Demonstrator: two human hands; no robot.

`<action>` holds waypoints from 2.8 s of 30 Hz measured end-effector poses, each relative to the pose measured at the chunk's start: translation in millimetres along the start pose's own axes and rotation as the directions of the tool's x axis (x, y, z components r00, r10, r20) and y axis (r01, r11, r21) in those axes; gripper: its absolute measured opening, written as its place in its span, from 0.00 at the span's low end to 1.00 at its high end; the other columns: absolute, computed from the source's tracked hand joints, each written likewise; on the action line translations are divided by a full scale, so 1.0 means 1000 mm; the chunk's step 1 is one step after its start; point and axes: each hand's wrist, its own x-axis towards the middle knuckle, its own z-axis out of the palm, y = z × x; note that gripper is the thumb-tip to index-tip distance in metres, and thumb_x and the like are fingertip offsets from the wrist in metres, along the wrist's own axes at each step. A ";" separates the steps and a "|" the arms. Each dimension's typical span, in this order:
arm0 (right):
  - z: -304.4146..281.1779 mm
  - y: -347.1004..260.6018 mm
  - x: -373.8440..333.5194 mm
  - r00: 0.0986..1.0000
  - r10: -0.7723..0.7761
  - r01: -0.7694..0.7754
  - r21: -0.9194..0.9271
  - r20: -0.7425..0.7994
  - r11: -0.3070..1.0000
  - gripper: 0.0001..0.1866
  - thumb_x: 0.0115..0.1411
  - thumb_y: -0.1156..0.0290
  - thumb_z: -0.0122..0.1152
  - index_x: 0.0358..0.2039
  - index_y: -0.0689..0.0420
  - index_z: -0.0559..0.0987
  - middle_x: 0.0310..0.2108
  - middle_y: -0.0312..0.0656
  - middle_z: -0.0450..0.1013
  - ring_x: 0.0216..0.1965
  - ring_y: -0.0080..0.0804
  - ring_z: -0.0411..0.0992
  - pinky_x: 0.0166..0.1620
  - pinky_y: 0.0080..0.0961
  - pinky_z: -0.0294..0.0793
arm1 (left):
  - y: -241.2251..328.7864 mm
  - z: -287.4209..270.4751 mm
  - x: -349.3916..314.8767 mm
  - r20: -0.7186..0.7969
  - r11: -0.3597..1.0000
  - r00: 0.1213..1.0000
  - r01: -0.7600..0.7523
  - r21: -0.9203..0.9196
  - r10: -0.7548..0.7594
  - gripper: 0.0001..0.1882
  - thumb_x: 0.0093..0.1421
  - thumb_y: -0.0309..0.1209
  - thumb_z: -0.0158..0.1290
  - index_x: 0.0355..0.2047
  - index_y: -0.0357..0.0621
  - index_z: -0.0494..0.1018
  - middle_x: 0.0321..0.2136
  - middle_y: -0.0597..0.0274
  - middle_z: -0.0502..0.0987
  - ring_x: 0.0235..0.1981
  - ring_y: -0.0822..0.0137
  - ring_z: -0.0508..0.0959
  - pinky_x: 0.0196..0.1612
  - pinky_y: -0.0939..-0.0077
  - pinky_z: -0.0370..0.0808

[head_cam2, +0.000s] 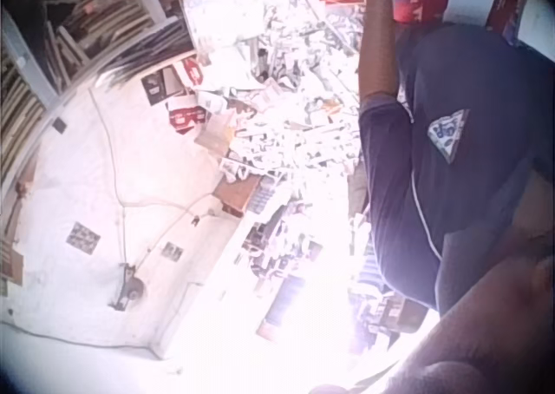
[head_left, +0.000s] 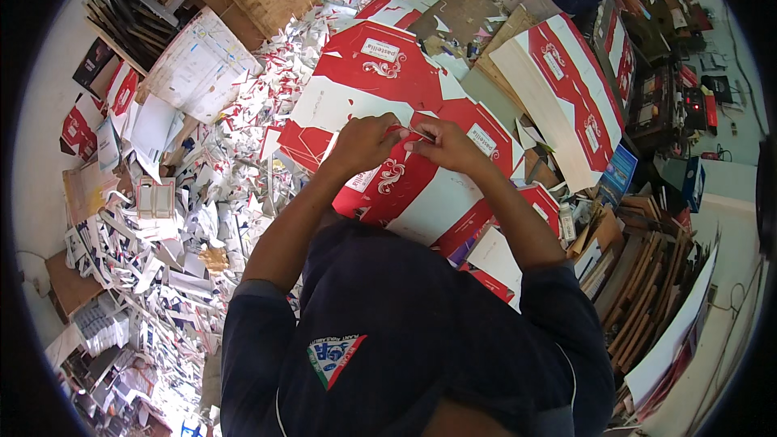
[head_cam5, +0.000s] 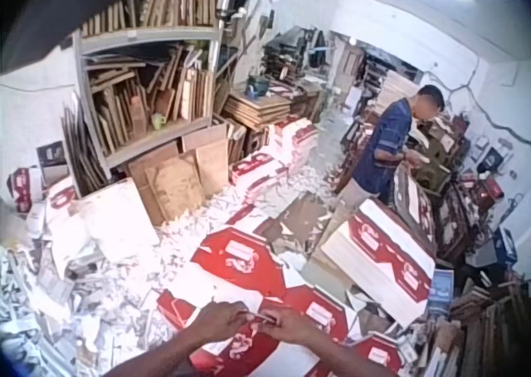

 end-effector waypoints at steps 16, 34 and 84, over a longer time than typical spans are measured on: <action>-0.003 0.011 -0.005 0.872 0.453 -0.239 0.644 -0.188 0.727 0.13 0.63 0.59 0.67 0.33 0.57 0.80 0.23 0.36 0.74 0.24 0.26 0.74 0.27 0.29 0.72 | -0.002 0.014 -0.005 -0.111 1.000 0.994 -0.002 0.014 0.003 0.15 0.68 0.42 0.51 0.37 0.44 0.77 0.27 0.51 0.82 0.32 0.49 0.82 0.40 0.51 0.74; -0.106 0.016 -0.040 0.616 0.282 0.711 0.673 -0.736 0.204 0.09 0.71 0.66 0.51 0.42 0.56 0.77 0.28 0.34 0.75 0.18 0.14 0.62 0.22 0.14 0.61 | -0.023 0.010 -0.027 -0.074 0.995 0.997 0.019 -0.094 -0.026 0.17 0.70 0.43 0.48 0.38 0.41 0.76 0.27 0.49 0.79 0.29 0.48 0.80 0.34 0.58 0.74; 0.002 0.008 -0.034 1.000 -0.004 0.016 -0.556 0.023 0.831 0.15 0.52 0.66 0.70 0.40 0.56 0.81 0.35 0.45 0.78 0.43 0.47 0.77 0.43 0.45 0.76 | 0.022 0.042 0.011 0.066 0.945 0.995 0.054 0.322 -0.079 0.20 0.61 0.50 0.57 0.27 0.47 0.81 0.22 0.55 0.82 0.27 0.57 0.82 0.37 0.55 0.65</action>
